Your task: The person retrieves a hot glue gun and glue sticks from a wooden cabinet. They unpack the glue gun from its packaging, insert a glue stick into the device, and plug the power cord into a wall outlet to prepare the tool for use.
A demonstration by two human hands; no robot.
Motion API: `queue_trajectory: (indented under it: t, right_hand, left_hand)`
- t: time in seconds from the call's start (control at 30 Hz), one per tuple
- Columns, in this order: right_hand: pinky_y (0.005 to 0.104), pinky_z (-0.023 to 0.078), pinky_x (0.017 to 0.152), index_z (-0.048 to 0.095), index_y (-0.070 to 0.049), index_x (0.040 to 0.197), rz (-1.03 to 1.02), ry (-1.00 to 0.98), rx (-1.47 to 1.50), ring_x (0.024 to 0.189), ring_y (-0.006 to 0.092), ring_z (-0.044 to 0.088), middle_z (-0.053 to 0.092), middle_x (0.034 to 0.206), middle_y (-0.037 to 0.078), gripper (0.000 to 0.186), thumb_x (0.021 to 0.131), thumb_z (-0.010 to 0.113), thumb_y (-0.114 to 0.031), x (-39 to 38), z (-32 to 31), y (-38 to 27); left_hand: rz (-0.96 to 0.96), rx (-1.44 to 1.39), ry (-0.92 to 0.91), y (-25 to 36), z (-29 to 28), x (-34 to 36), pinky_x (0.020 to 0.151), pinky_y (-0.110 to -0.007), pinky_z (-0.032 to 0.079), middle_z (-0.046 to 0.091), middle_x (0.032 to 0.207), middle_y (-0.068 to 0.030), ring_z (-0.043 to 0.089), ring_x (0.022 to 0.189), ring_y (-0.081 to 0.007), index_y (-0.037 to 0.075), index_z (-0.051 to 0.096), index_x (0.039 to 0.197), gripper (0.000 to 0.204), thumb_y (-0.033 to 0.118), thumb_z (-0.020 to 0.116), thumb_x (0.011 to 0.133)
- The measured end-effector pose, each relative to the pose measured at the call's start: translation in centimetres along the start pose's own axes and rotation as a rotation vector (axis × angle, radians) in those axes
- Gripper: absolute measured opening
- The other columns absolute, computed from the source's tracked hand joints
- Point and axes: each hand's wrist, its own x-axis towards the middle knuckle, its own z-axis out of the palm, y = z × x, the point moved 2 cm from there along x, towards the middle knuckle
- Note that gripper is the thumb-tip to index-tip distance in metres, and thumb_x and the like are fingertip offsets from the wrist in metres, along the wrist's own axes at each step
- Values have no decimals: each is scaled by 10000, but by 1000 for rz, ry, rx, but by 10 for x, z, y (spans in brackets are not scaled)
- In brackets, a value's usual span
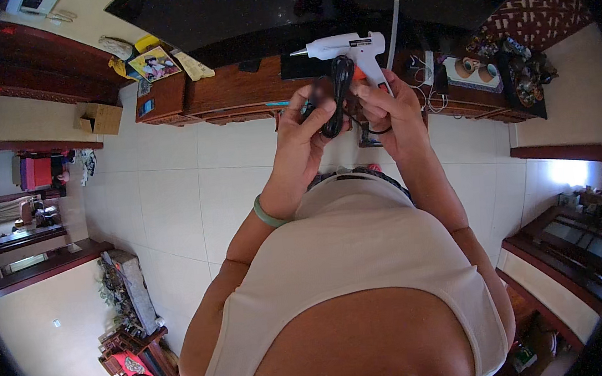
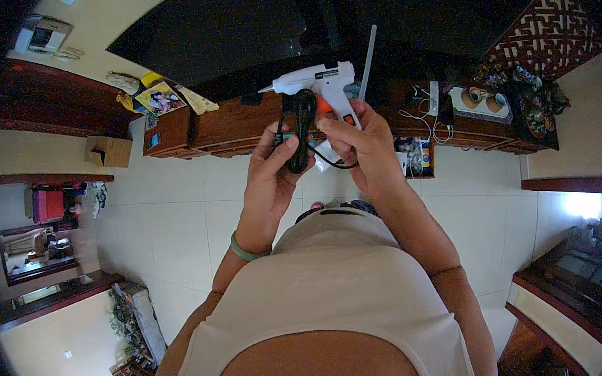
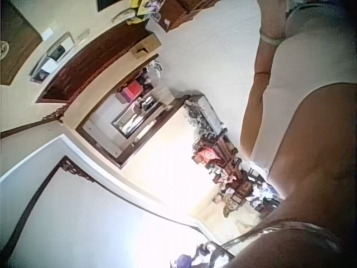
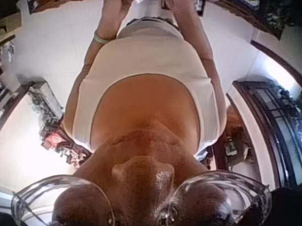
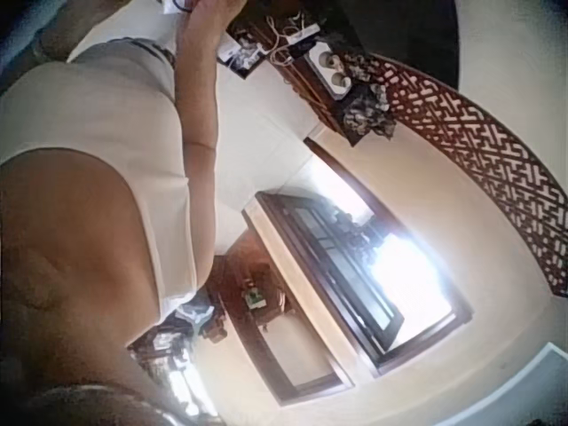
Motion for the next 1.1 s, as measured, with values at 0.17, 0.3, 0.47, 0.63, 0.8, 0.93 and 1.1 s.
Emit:
queue_trajectory:
  t: [0.17,0.3,0.47,0.63,0.8,0.93,1.1]
  right_hand:
    - [168,244,424,464,-34,1050,60,31,3,483,16,358,460,631,-50,403,771,728,-156,-1,-2,9]
    - [175,374,533,472,-58,1015,-38,60,-77,612,49,470,521,752,-16,324,809,695,-172,4,-7,19]
    - [251,415,747,477,-54,978,-169,-14,-320,785,94,498,554,891,21,321,788,713,-159,5,-16,29]
    - [256,410,782,505,-48,993,-84,-33,-255,839,95,502,557,906,23,344,765,735,-163,0,-10,30]
    - [244,428,739,494,-42,964,-86,6,-239,794,90,515,561,874,24,372,741,759,-179,-2,-3,30]
    - [209,440,671,469,-66,946,-235,38,-401,735,70,527,570,850,14,345,744,746,-100,-2,-8,37]
    - [218,401,600,414,-71,853,-407,89,-625,684,63,450,490,757,2,400,727,772,-199,-5,-7,39]
  left_hand:
    - [424,473,-1,5,6,2,683,-232,492,631,964,-98,621,804,-129,67,474,1159,357,-11,594,832]
    - [102,123,-111,0,-13,6,688,-253,525,629,974,-132,626,853,-179,70,489,1129,293,39,587,855]
    - [-137,-233,-56,-21,-18,3,734,-279,564,598,1016,-131,635,827,-193,46,477,1141,257,113,541,901]
    - [-137,-95,-63,-26,-20,1,711,-297,573,596,975,-81,631,841,-168,48,485,1145,272,151,552,903]
    - [410,620,152,-27,-36,2,746,-257,497,578,936,-52,572,862,-124,70,510,1131,302,9,587,846]
    - [596,653,-41,2,-12,-14,746,-230,471,582,947,-55,557,871,-115,6,603,1004,213,-59,607,801]
    - [650,803,5,9,-9,-17,629,-243,535,645,875,-95,615,731,-117,-24,659,933,121,-22,624,818]
